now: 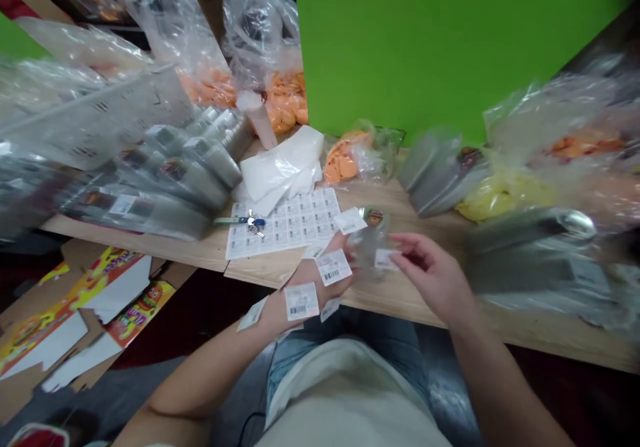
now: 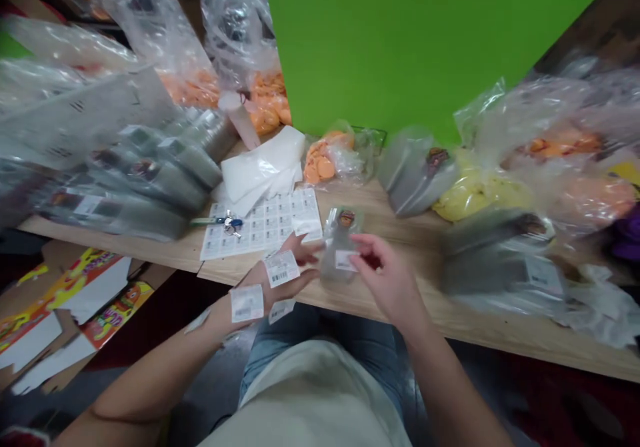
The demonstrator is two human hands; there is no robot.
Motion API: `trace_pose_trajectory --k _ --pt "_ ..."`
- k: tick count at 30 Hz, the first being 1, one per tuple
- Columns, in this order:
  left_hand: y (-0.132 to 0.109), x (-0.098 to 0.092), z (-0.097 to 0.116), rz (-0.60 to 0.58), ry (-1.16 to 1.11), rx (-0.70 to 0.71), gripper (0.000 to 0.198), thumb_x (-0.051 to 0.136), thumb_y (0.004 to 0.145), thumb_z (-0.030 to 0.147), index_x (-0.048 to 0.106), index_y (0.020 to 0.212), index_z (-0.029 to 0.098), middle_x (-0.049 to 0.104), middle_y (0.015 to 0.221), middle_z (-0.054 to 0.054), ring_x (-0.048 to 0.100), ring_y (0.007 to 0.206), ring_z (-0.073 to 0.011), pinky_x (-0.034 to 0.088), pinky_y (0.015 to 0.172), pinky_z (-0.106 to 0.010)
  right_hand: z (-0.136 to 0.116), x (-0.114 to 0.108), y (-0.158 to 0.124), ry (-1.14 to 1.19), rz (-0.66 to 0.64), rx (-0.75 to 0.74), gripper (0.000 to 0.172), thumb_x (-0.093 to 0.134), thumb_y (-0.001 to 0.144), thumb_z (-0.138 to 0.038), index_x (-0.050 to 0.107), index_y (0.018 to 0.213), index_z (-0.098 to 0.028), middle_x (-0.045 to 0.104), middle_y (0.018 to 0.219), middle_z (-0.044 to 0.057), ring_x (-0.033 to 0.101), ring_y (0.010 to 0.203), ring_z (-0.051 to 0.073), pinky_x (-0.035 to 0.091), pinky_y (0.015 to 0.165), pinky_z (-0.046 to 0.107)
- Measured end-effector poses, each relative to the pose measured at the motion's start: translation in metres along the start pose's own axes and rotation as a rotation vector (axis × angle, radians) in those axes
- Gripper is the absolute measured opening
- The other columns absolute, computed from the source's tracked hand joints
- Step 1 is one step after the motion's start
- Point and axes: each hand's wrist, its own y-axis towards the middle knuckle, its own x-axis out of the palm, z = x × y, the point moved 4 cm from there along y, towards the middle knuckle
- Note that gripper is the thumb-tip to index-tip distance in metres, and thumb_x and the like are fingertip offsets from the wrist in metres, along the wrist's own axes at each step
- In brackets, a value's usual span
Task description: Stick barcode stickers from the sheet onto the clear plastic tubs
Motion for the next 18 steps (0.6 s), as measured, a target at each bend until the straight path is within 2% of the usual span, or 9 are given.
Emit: trace_pose_trajectory --k 2,4,6,9,12,14,16,18 --pt "0.008 0.002 -0.011 0.129 0.111 0.066 0.052 0.06 0.077 0.033 0.044 0.127 0.03 0.052 0.124 -0.005 0.051 0.11 -0.0256 0.036 0.098 -0.042 0.021 -0.016 0.005 0.129 0.2 0.084 0.028 0.066 0.07 -0.037 0.064 0.092 -0.019 0.065 0.077 0.002 0.056 0.066 0.013 0.045 0.061 0.027" --pt "0.016 0.009 -0.023 0.155 0.163 0.103 0.062 0.063 0.074 0.036 0.04 0.131 0.031 0.046 0.132 -0.006 0.041 0.122 -0.0296 0.025 0.106 -0.047 0.036 -0.023 0.008 0.199 0.272 0.139 0.024 0.069 0.067 -0.038 0.065 0.082 -0.019 0.065 0.073 0.001 0.053 0.062 0.012 0.043 0.059 0.026" --pt "0.021 0.018 -0.035 0.108 0.16 0.113 0.064 0.065 0.073 0.037 0.041 0.132 0.031 0.043 0.135 -0.006 0.037 0.126 -0.0322 0.019 0.109 -0.048 0.042 -0.022 0.011 0.189 0.224 0.155 0.022 0.07 0.065 -0.039 0.066 0.076 -0.02 0.064 0.071 0.001 0.053 0.062 0.012 0.043 0.06 0.027" --pt "0.024 0.03 -0.048 0.069 0.151 0.1 0.059 0.063 0.074 0.037 0.045 0.129 0.031 0.041 0.138 -0.006 0.033 0.129 -0.0331 0.015 0.111 -0.047 0.036 -0.014 0.016 0.127 0.172 0.079 0.02 0.068 0.067 -0.039 0.067 0.074 -0.02 0.067 0.084 0.003 0.057 0.074 0.015 0.045 0.067 0.029" --pt "0.023 0.034 -0.055 0.062 0.138 0.093 0.07 0.066 0.072 0.035 0.035 0.135 0.03 0.034 0.143 -0.008 0.028 0.133 -0.0321 0.016 0.111 -0.048 0.031 -0.003 0.022 0.139 0.124 0.057 0.02 0.064 0.071 -0.039 0.067 0.078 -0.02 0.067 0.086 0.003 0.058 0.076 0.015 0.045 0.067 0.029" --pt "0.022 0.035 -0.057 0.036 0.106 0.108 0.074 0.066 0.073 0.033 0.029 0.137 0.03 0.033 0.144 -0.008 0.027 0.134 -0.0302 0.018 0.111 -0.049 0.034 0.007 0.028 0.191 0.034 0.116 0.026 0.063 0.072 -0.038 0.066 0.091 -0.021 0.066 0.078 0.001 0.058 0.071 0.014 0.045 0.066 0.029" --pt "0.022 0.035 -0.058 0.014 0.08 0.135 0.071 0.064 0.075 0.031 0.028 0.136 0.029 0.036 0.142 -0.008 0.027 0.134 -0.0281 0.016 0.112 -0.049 0.038 0.017 0.032 0.239 -0.053 0.161 0.042 0.063 0.072 -0.035 0.059 0.111 -0.022 0.065 0.074 -0.001 0.058 0.068 0.013 0.045 0.065 0.029" --pt "0.021 0.036 -0.06 0.004 0.041 0.179 0.069 0.06 0.078 0.029 0.024 0.136 0.027 0.039 0.141 -0.008 0.024 0.136 -0.0258 0.013 0.113 -0.049 0.042 0.025 0.034 0.25 -0.088 0.179 0.057 0.063 0.071 -0.033 0.048 0.125 -0.022 0.064 0.072 -0.003 0.058 0.067 0.013 0.044 0.067 0.029"
